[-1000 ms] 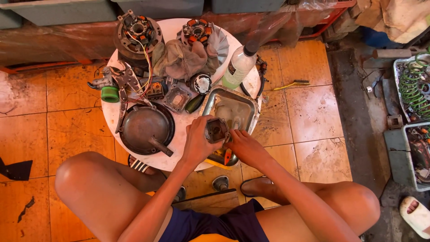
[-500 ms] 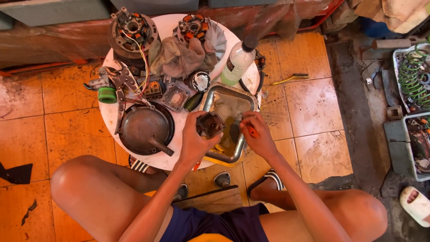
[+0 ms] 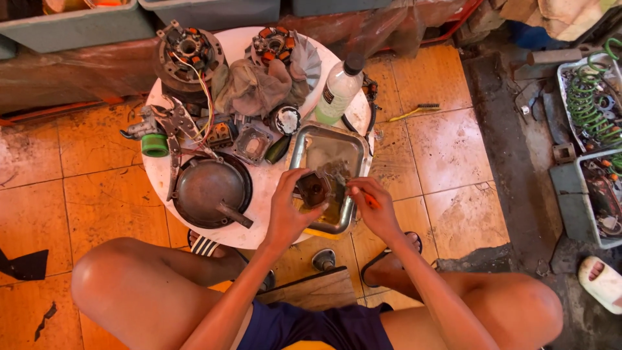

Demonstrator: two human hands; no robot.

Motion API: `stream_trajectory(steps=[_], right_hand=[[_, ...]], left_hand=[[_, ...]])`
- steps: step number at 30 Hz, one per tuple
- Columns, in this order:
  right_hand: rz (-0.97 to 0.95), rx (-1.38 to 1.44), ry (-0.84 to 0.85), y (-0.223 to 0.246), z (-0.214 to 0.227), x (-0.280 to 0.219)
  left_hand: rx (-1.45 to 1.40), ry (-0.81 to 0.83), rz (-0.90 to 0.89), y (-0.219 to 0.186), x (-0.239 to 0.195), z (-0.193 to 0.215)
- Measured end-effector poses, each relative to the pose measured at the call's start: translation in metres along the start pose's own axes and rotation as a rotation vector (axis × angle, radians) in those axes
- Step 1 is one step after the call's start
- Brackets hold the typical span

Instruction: Cleaning a small motorcycle engine component with a brush and solvent in a workshop.

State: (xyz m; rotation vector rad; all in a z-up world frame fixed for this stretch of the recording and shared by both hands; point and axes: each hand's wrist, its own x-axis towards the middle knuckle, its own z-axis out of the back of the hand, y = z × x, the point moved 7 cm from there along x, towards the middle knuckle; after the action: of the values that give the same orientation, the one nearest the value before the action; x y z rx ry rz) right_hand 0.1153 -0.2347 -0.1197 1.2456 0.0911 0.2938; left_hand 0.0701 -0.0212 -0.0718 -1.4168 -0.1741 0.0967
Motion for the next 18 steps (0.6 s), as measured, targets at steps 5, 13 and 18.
stream_trajectory(steps=[5,13,18], right_hand=[[-0.072,0.364,-0.175,0.017,0.023,0.001],[-0.089,0.677,-0.204,0.037,0.028,0.006],[-0.113,0.701,-0.172,0.05,0.021,0.016]], left_hand=[[-0.12,0.123,0.067,0.007,-0.002,-0.005],[-0.281,0.134,0.142,0.037,-0.002,-0.008],[-0.34,0.102,0.17,0.036,-0.001,0.005]])
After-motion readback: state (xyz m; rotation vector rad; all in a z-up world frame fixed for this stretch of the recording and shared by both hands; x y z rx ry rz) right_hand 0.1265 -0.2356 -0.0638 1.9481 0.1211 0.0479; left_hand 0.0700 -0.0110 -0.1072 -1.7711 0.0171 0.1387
